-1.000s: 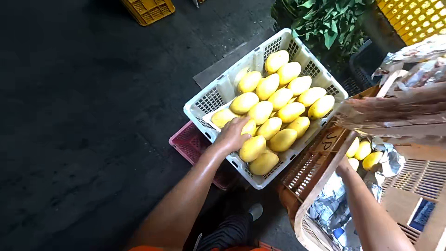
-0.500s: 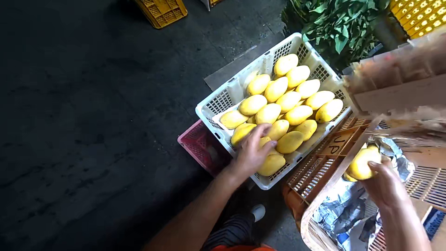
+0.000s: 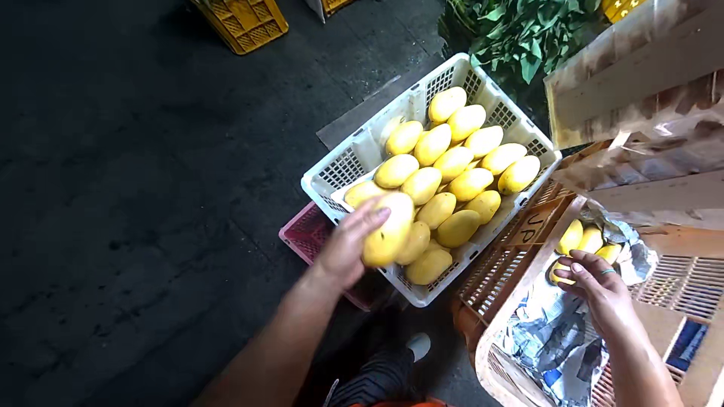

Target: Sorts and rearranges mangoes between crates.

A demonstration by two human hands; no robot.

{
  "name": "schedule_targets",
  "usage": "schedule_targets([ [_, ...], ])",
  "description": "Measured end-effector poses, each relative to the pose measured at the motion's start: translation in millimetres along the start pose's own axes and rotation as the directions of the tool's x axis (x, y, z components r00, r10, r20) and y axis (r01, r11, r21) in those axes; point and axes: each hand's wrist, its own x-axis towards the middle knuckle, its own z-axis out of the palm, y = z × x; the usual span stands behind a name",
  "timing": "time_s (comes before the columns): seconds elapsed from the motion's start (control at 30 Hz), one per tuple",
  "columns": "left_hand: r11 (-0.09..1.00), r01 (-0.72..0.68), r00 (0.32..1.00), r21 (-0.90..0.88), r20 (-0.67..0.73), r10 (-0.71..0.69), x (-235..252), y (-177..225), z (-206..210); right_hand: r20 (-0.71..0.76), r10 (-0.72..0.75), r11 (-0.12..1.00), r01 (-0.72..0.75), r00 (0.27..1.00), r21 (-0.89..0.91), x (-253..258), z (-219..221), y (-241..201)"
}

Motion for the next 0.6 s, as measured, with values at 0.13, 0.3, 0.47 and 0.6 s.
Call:
schedule_targets([
  [0.13,0.706,-0.117,0.956,0.699,-0.114,0.271,80,1,-36,0.020,-0.017,0.997,0.019,1.000,-0.077,16,4,20],
  [0.3,0.337,0.048,0.996,0.940,-0.071,0.055,116,-36,-49,-0.003,0.022,0.987,-0.022,1.000,-0.156,58,2,38],
  [0.47,0.330,0.083,0.997,0.940,-0.076,-0.033,119,-20,-42,-0.293,0.144,0.965,-0.200,0.945,-0.171,113,-24,50],
  [0.6,0.270,0.131,0.991,0.954,-0.116,-0.070,123,-14,-33,-0.280,0.181,0.894,-0.276,0.943,-0.352,136,-7,40],
])
